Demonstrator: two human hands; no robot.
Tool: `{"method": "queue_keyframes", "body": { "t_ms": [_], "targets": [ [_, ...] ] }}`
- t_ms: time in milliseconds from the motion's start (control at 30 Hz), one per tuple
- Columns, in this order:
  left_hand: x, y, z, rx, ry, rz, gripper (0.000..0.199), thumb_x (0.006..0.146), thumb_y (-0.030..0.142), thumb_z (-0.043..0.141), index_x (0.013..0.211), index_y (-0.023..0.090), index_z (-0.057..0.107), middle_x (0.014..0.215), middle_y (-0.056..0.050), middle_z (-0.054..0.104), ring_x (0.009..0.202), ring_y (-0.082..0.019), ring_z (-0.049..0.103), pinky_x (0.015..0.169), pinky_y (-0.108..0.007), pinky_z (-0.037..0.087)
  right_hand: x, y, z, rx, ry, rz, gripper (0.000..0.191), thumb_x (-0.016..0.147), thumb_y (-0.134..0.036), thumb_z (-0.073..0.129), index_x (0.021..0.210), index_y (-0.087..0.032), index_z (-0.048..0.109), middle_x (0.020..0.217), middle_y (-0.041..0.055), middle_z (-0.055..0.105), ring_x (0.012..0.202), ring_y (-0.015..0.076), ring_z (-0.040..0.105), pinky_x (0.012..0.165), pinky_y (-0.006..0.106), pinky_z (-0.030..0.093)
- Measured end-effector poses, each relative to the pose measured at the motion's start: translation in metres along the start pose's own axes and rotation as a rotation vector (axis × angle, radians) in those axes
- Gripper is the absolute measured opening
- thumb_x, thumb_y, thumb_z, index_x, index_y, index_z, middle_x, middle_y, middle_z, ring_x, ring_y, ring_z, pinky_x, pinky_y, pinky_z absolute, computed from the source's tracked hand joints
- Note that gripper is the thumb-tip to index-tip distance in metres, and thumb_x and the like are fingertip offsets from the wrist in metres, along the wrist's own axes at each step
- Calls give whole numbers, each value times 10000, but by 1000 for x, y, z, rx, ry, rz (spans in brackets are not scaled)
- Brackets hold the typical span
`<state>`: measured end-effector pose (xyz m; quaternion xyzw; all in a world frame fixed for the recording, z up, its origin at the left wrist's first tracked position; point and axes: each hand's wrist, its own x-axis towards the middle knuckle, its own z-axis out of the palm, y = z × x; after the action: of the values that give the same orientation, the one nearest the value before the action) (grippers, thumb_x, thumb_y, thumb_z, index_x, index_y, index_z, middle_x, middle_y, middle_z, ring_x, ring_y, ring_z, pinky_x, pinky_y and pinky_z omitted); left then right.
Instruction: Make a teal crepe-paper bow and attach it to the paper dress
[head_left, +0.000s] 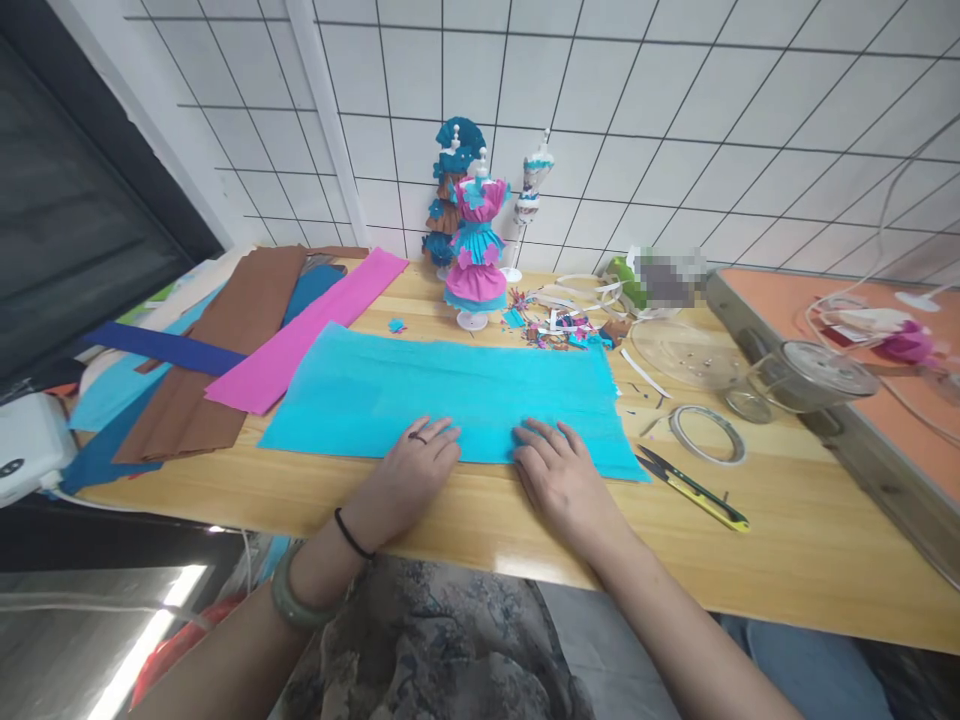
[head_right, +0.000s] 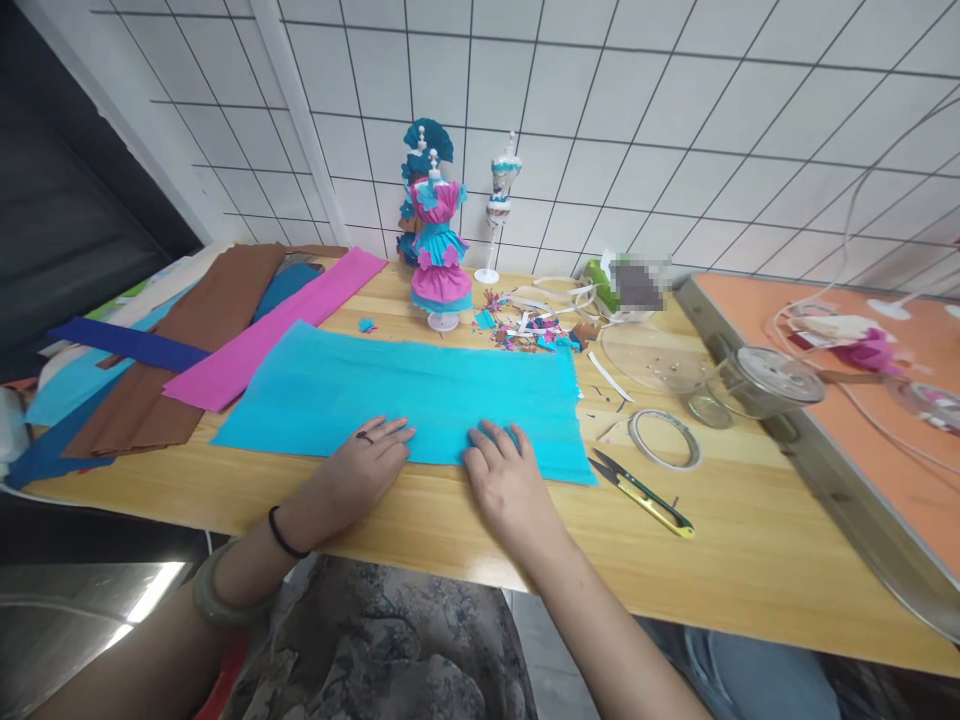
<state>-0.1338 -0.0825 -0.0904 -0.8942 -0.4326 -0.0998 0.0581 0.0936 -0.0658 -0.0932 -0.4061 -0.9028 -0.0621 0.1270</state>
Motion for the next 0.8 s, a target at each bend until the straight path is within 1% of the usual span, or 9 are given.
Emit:
{"method": "queue_keyframes", "body": {
  "t_ms": [67, 167, 267, 433, 533, 667, 733, 800],
  "targets": [
    [2, 0, -3, -5, -45, -9, 199, 880, 148, 375, 946, 124, 561, 1251, -124, 523, 1245, -251, 384, 1032, -467, 302, 3, -2, -4, -9, -48, 26, 183, 883, -174, 406, 938, -149, 579, 1253, 114, 532, 1198, 288, 412, 985, 492, 279],
    [5, -1, -8, -29, -103, -26, 199, 874, 167, 374, 944, 128, 557, 1293, -129, 487, 1261, -266, 363, 1030, -488, 291, 7, -4, -12, -1, -126, 56, 211, 879, -205, 385, 932, -134, 576, 1288, 151, 490, 1204, 299, 406, 972, 477, 304],
    [8, -2, -13, -65, -141, -32, 190, 867, 172, 376, 904, 133, 558, 1306, -128, 476, 1260, -273, 366, 1019, -491, 307, 9, -7, -18, 20, -203, 49, 219, 864, -217, 385, 924, -127, 576, 1304, 177, 467, 1227, 315, 384, 979, 492, 294],
    [9, -4, -19, -109, -176, -16, 189, 876, 187, 370, 853, 143, 553, 1326, -122, 456, 1264, -275, 361, 1000, -492, 340, 10, -5, -26, 89, -301, 30, 187, 833, -204, 411, 899, -137, 573, 1340, 181, 424, 1270, 337, 324, 987, 521, 276],
    [7, -5, -19, -88, -144, 6, 193, 881, 186, 371, 836, 140, 553, 1340, -121, 438, 1274, -282, 343, 1007, -510, 328, 11, -3, -28, 125, -317, 19, 180, 829, -207, 418, 891, -138, 572, 1348, 185, 412, 1280, 341, 305, 991, 512, 280],
    [2, -2, -18, -8, -48, 82, 212, 881, 157, 379, 777, 130, 562, 1323, -112, 458, 1297, -294, 293, 1038, -543, 271, 10, 0, -28, 173, -321, 16, 173, 824, -202, 423, 890, -142, 571, 1359, 175, 401, 1292, 340, 281, 995, 510, 284],
    [-2, -1, -17, 24, -6, 116, 231, 887, 164, 384, 758, 123, 571, 1310, -111, 471, 1297, -290, 291, 1054, -528, 260, 9, 1, -29, 199, -322, 7, 167, 819, -199, 431, 888, -148, 574, 1361, 164, 403, 1296, 346, 270, 991, 524, 284],
    [-5, 0, -16, 37, 19, 135, 236, 894, 179, 387, 784, 118, 587, 1298, -109, 483, 1288, -278, 311, 1065, -496, 268, 8, 3, -30, 231, -325, -9, 155, 812, -196, 443, 872, -159, 582, 1362, 144, 409, 1300, 352, 256, 980, 546, 289]
  ]
}}
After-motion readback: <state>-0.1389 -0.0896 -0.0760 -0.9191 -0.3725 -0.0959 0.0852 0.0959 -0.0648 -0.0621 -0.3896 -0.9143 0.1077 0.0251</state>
